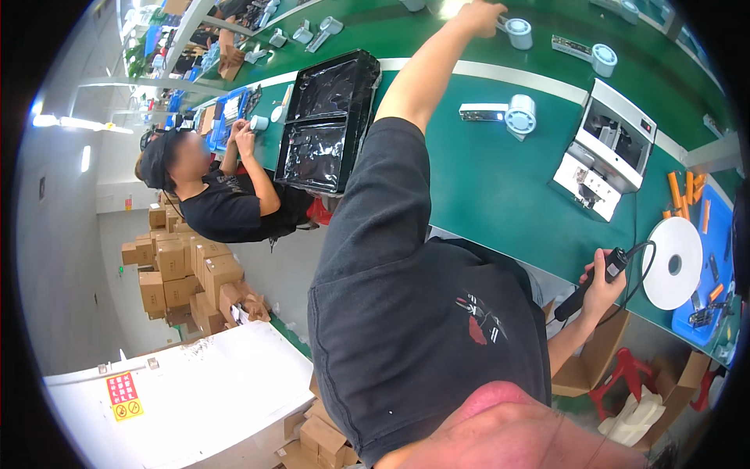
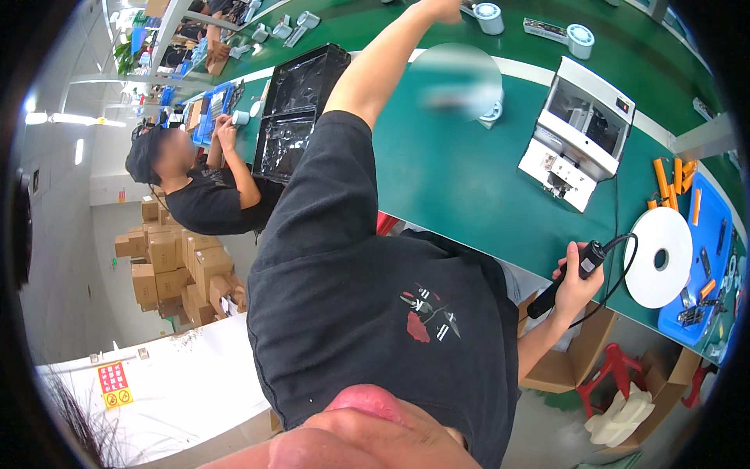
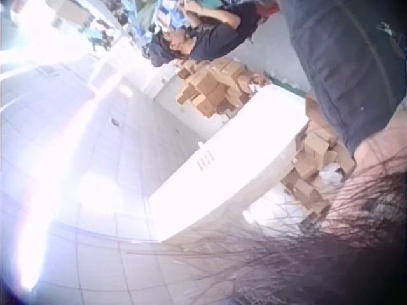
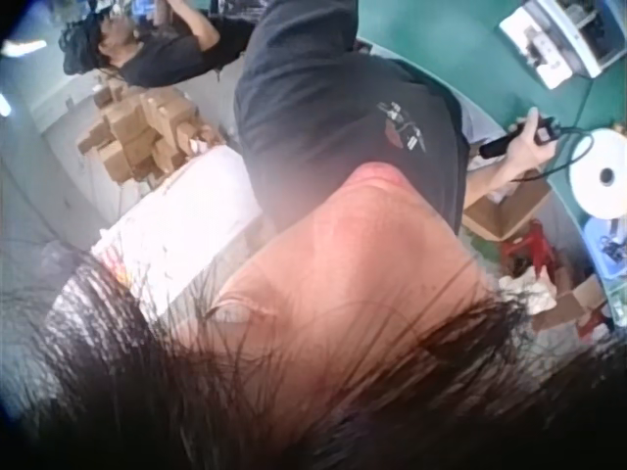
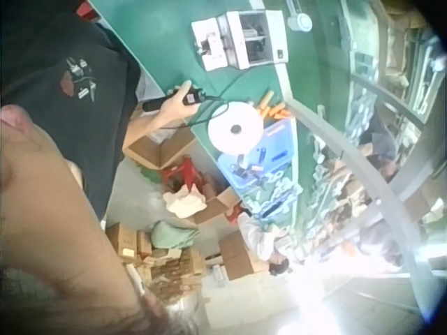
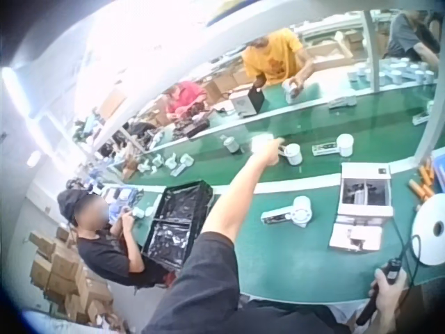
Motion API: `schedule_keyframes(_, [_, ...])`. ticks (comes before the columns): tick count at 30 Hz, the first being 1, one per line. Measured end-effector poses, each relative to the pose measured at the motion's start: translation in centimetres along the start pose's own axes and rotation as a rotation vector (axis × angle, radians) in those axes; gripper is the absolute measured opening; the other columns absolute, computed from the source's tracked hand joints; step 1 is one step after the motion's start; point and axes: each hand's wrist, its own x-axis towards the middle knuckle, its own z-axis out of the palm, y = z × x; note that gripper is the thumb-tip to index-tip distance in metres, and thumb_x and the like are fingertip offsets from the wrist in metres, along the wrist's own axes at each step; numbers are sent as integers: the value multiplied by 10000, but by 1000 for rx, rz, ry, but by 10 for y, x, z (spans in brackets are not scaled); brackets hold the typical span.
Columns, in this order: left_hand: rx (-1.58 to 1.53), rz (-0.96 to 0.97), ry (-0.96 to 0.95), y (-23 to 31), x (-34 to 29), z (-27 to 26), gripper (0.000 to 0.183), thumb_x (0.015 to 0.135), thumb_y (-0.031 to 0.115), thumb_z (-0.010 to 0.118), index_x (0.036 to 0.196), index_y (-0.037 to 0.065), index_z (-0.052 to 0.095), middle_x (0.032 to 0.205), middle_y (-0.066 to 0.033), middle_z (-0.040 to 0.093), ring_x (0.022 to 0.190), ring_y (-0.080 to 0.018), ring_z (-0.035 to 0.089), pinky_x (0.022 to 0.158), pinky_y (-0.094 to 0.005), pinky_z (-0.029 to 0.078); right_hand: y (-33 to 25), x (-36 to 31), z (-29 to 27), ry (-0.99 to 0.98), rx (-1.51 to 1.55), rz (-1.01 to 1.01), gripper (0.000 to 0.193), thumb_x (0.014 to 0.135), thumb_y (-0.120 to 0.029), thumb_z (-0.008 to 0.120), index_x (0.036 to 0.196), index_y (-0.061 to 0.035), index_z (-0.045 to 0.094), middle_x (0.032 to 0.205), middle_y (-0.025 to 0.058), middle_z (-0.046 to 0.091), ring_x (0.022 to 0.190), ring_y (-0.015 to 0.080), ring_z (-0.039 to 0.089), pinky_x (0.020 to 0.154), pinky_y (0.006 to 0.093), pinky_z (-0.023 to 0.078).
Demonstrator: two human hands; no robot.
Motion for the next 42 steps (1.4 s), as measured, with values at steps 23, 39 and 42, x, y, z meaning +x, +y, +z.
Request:
schedule_keyframes(23, [200, -2, 47, 51, -84, -73, 315, 891, 441, 790, 932, 131, 829, 892, -103, 799, 840, -324, 775, 746, -464, 611, -5, 1, -1, -45, 5, -64, 195, 1014, -180, 764, 997, -28, 645, 679, 41, 621, 485, 102, 550, 448, 256, 434])
schedule_keyframes(39, [-824, -369, 319, 256, -360, -19, 398, 687, 309, 844, 561, 42, 578, 525, -127, 576, 492, -314, 599, 526, -422, 479, -24, -7, -10, 52, -26, -271, 174, 1020, -154, 765, 1026, -19, 655, 770, 62, 656, 625, 128, 622, 536, 272, 494])
schedule_keyframes(42, [-820, -384, 392, 271, -356, -2, 391, 684, 312, 846, 568, 49, 581, 523, -124, 576, 505, -332, 609, 523, -435, 467, -76, -31, -17, 260, 85, -583, 191, 1041, -127, 715, 1063, 53, 655, 822, 131, 689, 645, 184, 616, 584, 307, 528])
